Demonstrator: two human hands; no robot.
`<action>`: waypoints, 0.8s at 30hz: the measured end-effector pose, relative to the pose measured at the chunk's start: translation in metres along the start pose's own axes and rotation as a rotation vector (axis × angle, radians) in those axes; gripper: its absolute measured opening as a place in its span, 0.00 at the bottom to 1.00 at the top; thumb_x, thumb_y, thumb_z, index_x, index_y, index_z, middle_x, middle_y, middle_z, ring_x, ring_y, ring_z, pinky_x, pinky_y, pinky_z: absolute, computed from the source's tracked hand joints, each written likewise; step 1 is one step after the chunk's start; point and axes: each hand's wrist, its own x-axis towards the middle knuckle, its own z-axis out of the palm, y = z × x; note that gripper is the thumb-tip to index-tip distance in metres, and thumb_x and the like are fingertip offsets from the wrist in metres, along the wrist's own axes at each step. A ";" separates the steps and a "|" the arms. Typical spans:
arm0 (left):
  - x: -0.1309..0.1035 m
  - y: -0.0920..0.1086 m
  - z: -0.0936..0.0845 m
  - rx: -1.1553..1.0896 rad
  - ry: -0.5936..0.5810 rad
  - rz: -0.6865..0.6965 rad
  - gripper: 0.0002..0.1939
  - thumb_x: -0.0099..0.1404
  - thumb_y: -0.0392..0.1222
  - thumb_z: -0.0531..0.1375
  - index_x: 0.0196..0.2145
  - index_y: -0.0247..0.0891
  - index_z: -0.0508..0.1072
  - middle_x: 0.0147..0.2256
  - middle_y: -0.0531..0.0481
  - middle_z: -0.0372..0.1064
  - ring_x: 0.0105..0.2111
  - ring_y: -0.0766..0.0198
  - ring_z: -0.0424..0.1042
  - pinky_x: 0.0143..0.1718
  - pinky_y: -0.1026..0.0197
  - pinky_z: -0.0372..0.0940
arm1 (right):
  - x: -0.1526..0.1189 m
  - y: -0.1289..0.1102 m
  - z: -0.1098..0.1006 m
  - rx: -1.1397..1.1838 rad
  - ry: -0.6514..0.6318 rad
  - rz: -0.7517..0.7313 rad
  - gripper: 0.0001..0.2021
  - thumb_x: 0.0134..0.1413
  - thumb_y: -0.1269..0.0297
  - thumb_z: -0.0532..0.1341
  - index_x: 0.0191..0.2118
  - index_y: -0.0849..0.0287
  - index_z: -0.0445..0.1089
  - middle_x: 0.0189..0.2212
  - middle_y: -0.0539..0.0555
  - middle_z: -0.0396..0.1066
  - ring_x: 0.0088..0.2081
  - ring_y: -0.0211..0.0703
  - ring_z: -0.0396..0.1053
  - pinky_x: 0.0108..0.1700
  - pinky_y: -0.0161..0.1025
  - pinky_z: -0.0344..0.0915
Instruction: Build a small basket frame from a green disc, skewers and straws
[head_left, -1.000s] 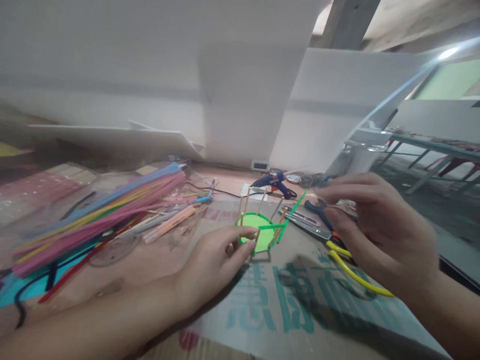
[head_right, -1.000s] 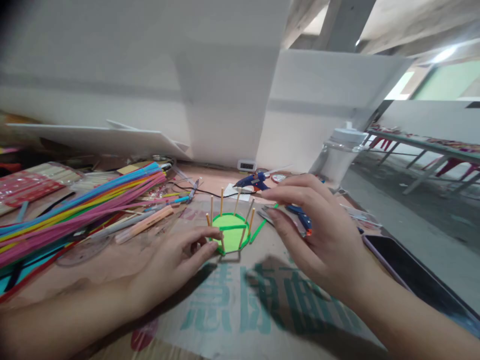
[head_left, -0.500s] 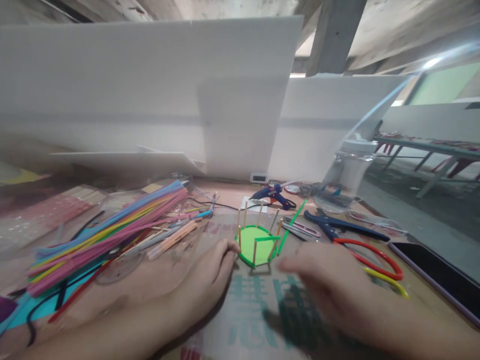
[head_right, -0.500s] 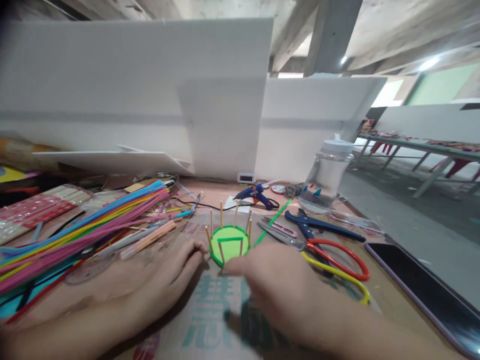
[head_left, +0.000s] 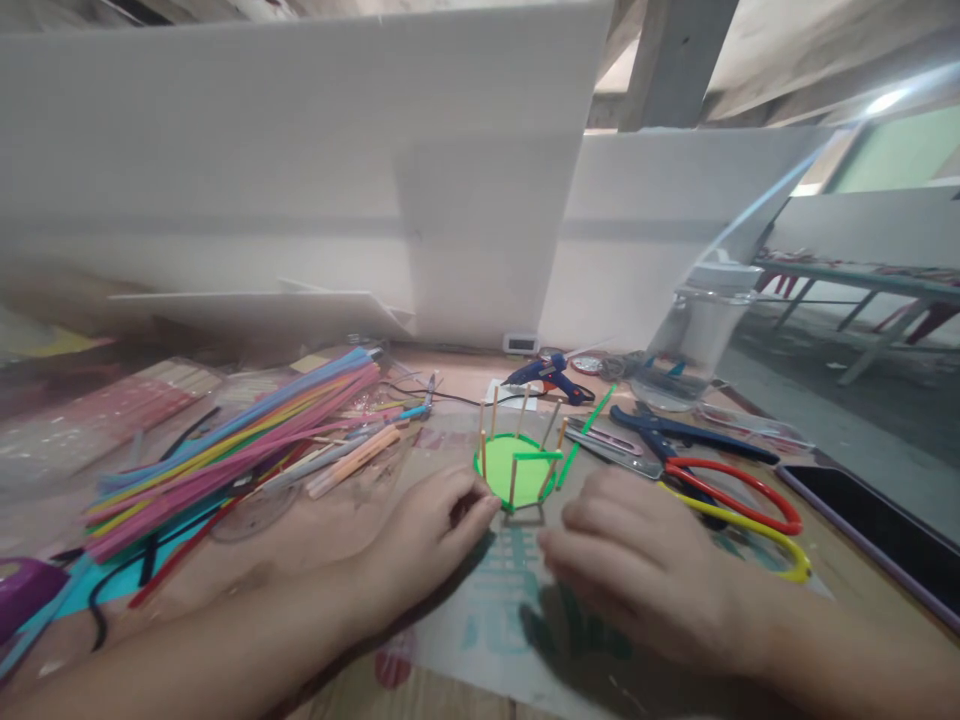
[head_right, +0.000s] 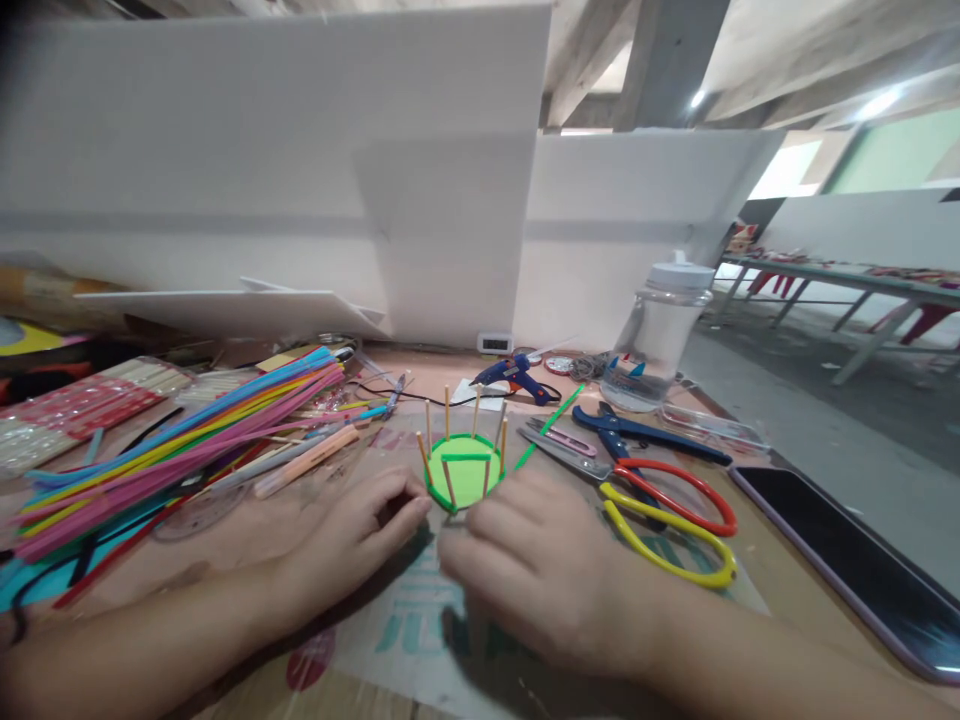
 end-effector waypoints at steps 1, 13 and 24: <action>-0.001 0.001 -0.001 -0.008 0.003 0.005 0.12 0.71 0.46 0.53 0.34 0.38 0.71 0.31 0.51 0.69 0.32 0.63 0.68 0.35 0.61 0.61 | 0.002 0.007 -0.005 -0.019 0.044 0.047 0.07 0.63 0.74 0.57 0.44 0.62 0.70 0.30 0.53 0.72 0.31 0.42 0.65 0.33 0.40 0.61; 0.009 0.020 0.002 -0.105 0.063 -0.011 0.24 0.68 0.47 0.59 0.60 0.41 0.66 0.31 0.53 0.71 0.29 0.64 0.69 0.32 0.62 0.61 | 0.014 0.038 -0.013 0.050 0.039 0.257 0.16 0.63 0.60 0.62 0.54 0.60 0.65 0.47 0.61 0.74 0.49 0.51 0.71 0.51 0.50 0.69; 0.014 0.009 0.012 -0.221 0.022 -0.010 0.16 0.70 0.44 0.57 0.53 0.39 0.73 0.36 0.53 0.76 0.30 0.67 0.69 0.34 0.64 0.63 | 0.003 0.039 0.006 -0.039 0.038 0.231 0.12 0.62 0.67 0.63 0.50 0.61 0.68 0.44 0.60 0.75 0.47 0.47 0.71 0.50 0.46 0.68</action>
